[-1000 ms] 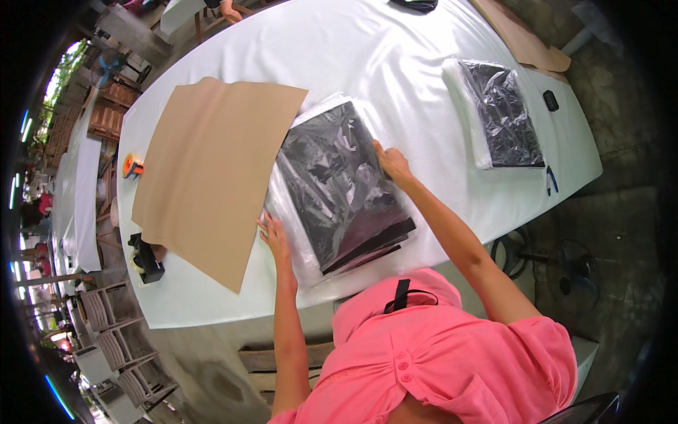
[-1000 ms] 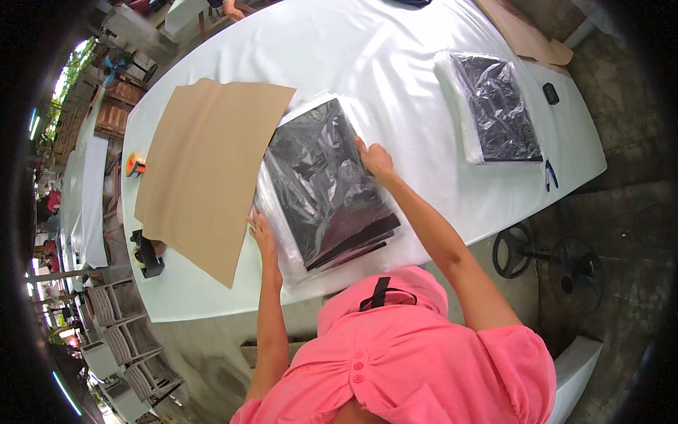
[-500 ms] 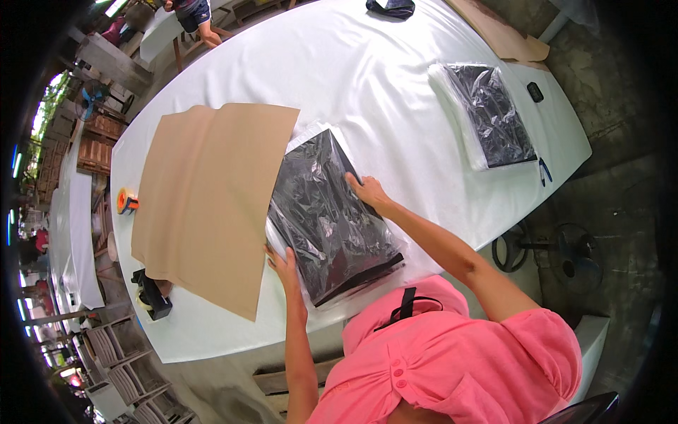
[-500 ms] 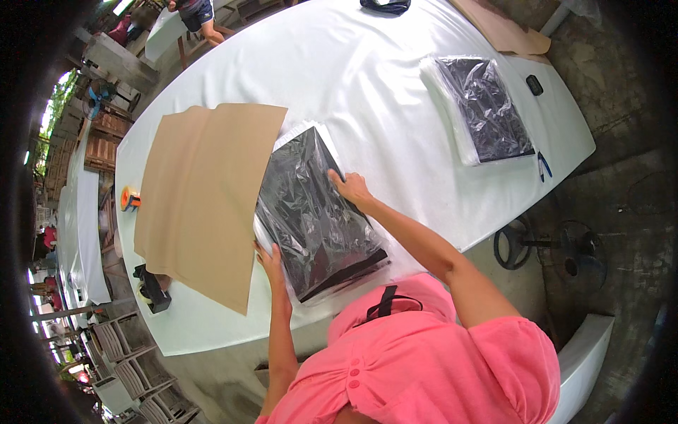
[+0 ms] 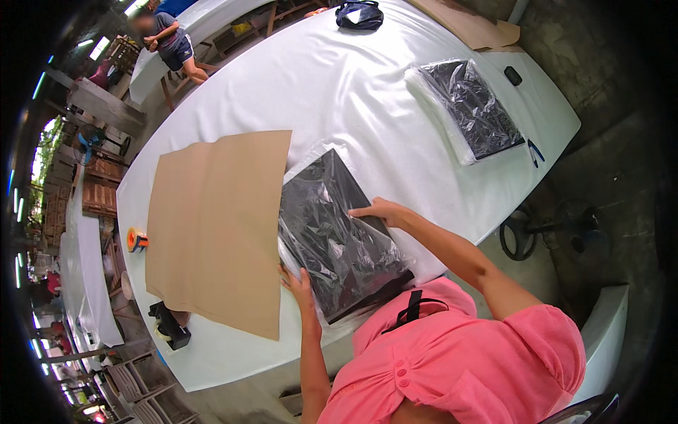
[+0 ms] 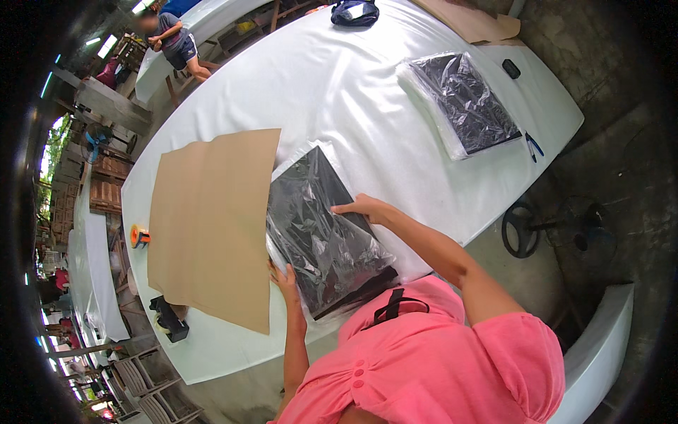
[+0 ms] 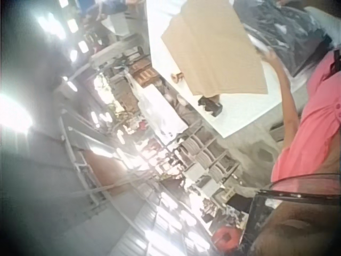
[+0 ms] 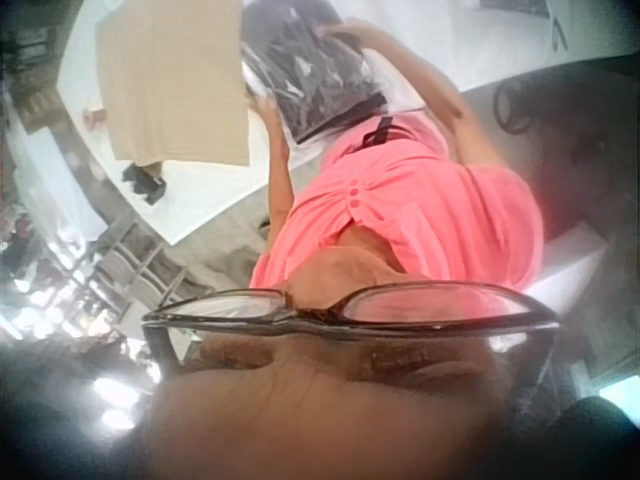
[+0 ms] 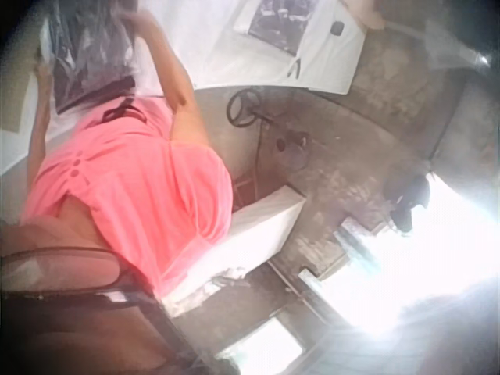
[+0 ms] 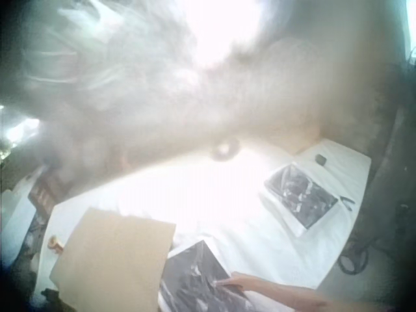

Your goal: The person places a large sheet of brown paper on a white table, then wraps a stack of plastic-wrapped dark rectangular items with the paper. They fold the paper over the stack and secure it with a roll of clear tape.

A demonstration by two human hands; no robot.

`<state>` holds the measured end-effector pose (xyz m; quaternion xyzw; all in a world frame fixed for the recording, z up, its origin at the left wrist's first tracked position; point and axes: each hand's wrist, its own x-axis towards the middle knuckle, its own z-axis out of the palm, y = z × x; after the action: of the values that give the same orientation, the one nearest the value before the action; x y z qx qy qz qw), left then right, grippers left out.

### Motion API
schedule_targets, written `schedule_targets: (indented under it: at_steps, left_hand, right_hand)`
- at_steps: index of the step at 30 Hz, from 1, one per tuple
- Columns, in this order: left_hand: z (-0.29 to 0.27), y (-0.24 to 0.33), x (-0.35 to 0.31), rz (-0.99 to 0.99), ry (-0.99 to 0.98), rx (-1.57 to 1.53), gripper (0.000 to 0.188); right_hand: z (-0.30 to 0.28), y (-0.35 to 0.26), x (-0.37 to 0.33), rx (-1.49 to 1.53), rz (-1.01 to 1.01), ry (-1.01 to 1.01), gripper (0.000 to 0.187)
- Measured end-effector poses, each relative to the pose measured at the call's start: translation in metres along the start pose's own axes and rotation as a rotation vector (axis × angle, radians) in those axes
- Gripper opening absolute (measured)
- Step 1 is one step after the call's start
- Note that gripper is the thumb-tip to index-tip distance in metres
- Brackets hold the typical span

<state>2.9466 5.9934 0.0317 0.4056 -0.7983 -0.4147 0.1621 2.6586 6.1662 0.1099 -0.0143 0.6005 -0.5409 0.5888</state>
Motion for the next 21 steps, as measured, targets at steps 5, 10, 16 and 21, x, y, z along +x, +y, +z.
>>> schedule_targets:
  at_steps: [5, 10, 16, 21]
  left_hand:
    - [0.008, 0.018, -0.004, 0.046, -0.064, -0.164, 0.075]
    - [0.005, 0.016, 0.004, -0.019, -0.069, -0.425, 0.075]
    - [-0.021, 0.026, 0.029, -0.113, -0.114, -0.545, 0.07]
    - [0.021, 0.05, 0.049, 0.037, -0.196, -0.606, 0.074]
  right_hand:
    - [0.005, 0.018, -0.031, 0.131, -0.119, 0.206, 0.062]
    - [0.002, 0.027, -0.057, 0.201, -0.299, 0.15, 0.052]
    - [0.0, 0.016, -0.132, 0.227, -0.306, 0.266, 0.048]
    - [-0.014, 0.03, -0.178, 0.188, -0.504, 0.38, 0.046]
